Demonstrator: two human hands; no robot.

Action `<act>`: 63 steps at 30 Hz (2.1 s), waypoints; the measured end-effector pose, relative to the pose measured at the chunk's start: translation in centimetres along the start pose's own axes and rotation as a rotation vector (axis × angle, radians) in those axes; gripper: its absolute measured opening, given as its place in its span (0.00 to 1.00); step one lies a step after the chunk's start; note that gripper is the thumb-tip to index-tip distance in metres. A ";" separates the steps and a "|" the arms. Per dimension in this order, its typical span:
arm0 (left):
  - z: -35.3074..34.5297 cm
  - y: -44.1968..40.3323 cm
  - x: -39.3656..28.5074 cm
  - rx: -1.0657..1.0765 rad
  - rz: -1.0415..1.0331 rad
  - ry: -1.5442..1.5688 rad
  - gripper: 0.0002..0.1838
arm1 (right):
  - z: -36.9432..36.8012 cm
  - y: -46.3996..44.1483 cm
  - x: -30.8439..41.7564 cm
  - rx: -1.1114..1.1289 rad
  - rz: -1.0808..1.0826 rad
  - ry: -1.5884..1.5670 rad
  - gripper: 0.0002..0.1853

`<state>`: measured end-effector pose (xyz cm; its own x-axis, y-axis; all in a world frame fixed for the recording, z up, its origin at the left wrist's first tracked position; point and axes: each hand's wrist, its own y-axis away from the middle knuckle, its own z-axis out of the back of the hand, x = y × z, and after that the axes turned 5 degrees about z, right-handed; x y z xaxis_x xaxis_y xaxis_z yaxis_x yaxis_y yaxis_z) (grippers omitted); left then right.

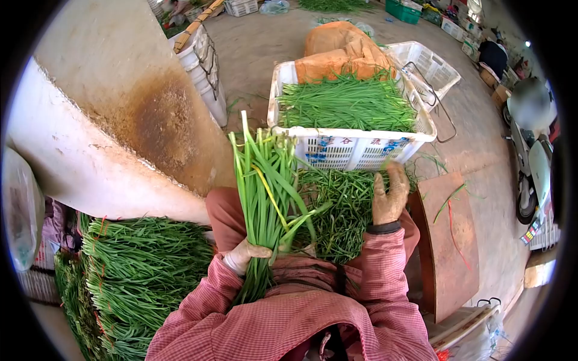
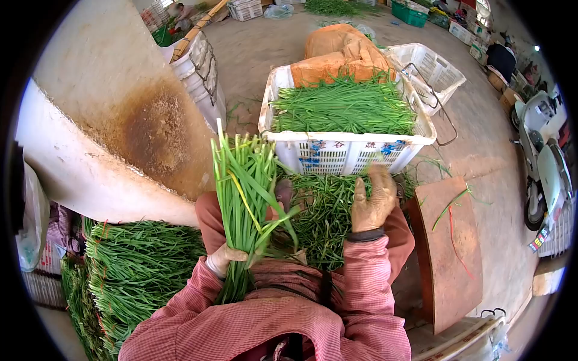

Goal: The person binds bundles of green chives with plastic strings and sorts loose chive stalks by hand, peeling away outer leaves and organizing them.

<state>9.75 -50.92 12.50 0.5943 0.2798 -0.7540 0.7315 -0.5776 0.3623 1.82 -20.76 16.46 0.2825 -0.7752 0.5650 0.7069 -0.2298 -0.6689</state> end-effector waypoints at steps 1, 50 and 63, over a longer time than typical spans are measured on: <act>0.3 0.1 -0.2 0.005 -0.002 0.002 0.22 | -0.2 1.2 -0.5 -0.022 -0.060 0.403 0.26; 0.8 7.9 2.3 -0.149 0.118 -0.463 0.31 | -4.4 3.1 2.1 0.723 -0.646 -1.011 0.06; 0.4 7.5 2.9 -0.340 0.114 -0.347 0.30 | -0.8 4.4 -0.1 0.564 -0.482 -0.688 0.37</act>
<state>16.84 -54.71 12.78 0.5731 -0.0758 -0.8160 0.7699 -0.2912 0.5678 4.45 -22.17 13.07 0.0722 -0.1249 0.9895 0.9973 0.0207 -0.0702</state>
